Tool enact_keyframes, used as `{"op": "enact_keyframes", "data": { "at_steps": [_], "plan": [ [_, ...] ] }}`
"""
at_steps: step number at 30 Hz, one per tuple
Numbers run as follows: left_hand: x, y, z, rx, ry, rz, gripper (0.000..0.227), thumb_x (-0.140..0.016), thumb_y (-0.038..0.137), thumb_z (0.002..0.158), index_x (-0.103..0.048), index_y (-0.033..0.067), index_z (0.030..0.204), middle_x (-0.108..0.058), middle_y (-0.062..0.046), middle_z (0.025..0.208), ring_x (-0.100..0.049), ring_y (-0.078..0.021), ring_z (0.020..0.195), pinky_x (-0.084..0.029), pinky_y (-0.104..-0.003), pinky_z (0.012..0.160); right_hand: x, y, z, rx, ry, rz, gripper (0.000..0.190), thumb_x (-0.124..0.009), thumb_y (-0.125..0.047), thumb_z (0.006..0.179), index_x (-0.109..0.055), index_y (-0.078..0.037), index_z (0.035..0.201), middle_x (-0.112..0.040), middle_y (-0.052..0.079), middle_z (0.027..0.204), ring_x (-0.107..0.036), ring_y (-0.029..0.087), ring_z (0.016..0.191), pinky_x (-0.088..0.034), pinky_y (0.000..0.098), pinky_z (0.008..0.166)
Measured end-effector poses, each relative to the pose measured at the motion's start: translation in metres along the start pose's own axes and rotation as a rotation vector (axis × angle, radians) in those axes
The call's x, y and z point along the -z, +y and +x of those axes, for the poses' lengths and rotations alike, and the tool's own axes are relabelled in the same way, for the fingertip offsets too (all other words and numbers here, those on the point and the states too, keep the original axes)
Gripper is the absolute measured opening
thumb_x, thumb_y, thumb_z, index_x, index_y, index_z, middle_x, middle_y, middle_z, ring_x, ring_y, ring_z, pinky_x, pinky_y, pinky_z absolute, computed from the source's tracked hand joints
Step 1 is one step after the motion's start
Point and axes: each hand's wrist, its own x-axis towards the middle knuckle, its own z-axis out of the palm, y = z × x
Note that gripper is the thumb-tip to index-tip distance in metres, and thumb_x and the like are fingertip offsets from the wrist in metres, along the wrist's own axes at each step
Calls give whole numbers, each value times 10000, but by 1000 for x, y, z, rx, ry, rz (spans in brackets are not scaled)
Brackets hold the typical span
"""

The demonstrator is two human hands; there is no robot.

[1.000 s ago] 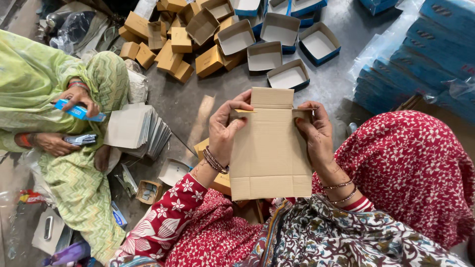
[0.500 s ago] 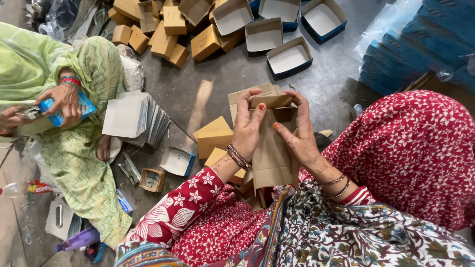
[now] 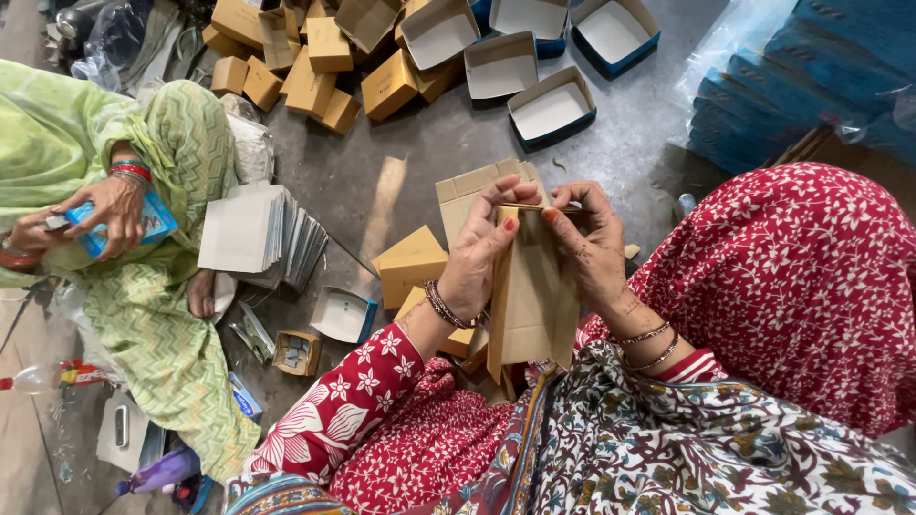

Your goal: The person sits on the floor and assembles small cardboard boxes by folding the flaps and securing them with a stapler. They repeatedly pick up flat cardboard pieces, fold them into box shapes, and staple the edges to hold the structure together.

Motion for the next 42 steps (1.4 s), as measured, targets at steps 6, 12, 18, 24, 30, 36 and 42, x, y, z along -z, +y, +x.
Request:
{"op": "enact_keyframes", "data": {
  "at_steps": [6, 12, 18, 24, 30, 36, 42],
  "plan": [
    [11, -16, -18, 455, 3, -196, 720, -649, 569, 949, -495, 95, 1469, -582, -73, 1367, -570, -180, 1228, -488, -357, 1035, 1, 15, -6, 16, -160, -87, 170, -624, -187, 1067, -525, -86, 1161, -615, 29, 1184, -595, 102, 1149, -477, 264, 1040],
    [36, 7, -15, 127, 20, -67, 666, -713, 531, 935, -459, 128, 1401, -593, -88, 1254, -623, -199, 1106, -544, -370, 914, 16, 78, 12, -113, -1, -123, 369, -511, -393, 1069, -541, -75, 1253, -545, 106, 1289, -506, 184, 1243, -415, 345, 1085],
    [39, 53, -22, -59, 50, 20, 740, -768, 529, 900, -438, 115, 1416, -578, -85, 1283, -605, -181, 1160, -527, -329, 991, 20, 142, 7, 18, -224, -1483, 810, -756, -506, 867, -423, -38, 1438, -405, 223, 1419, -429, 418, 1286, -364, 559, 1022],
    [37, 66, -32, -128, 7, 167, 789, -785, 560, 880, -454, 78, 1409, -569, -62, 1299, -572, -154, 1204, -482, -296, 1055, 29, 158, 3, -397, -260, -1526, 1139, -817, -432, 684, -221, -66, 1584, -407, 178, 1432, -451, 402, 1302, -447, 551, 1037],
    [37, 82, -39, -206, -38, 300, 801, -821, 563, 837, -492, 79, 1383, -570, -66, 1266, -571, -175, 1184, -482, -315, 1034, 32, 145, 4, -432, -254, -1486, 1098, -831, -371, 666, -258, -15, 1531, -399, 231, 1419, -478, 442, 1265, -471, 536, 1016],
    [31, 100, -50, -314, -36, 634, 768, -799, 600, 832, -572, 83, 1352, -540, -76, 1370, -547, -216, 1329, -434, -345, 1170, 32, 128, 3, -432, -274, -1536, 1047, -811, -358, 699, -283, 11, 1524, -444, 219, 1402, -499, 425, 1263, -470, 576, 997],
    [26, 104, -48, -277, -75, 590, 778, -832, 585, 818, -548, 93, 1350, -510, -95, 1399, -522, -228, 1327, -423, -356, 1161, 28, 124, 5, -425, -325, -1701, 1094, -806, -348, 696, -240, 26, 1555, -523, 226, 1347, -533, 401, 1234, -489, 543, 986]
  ]
}}
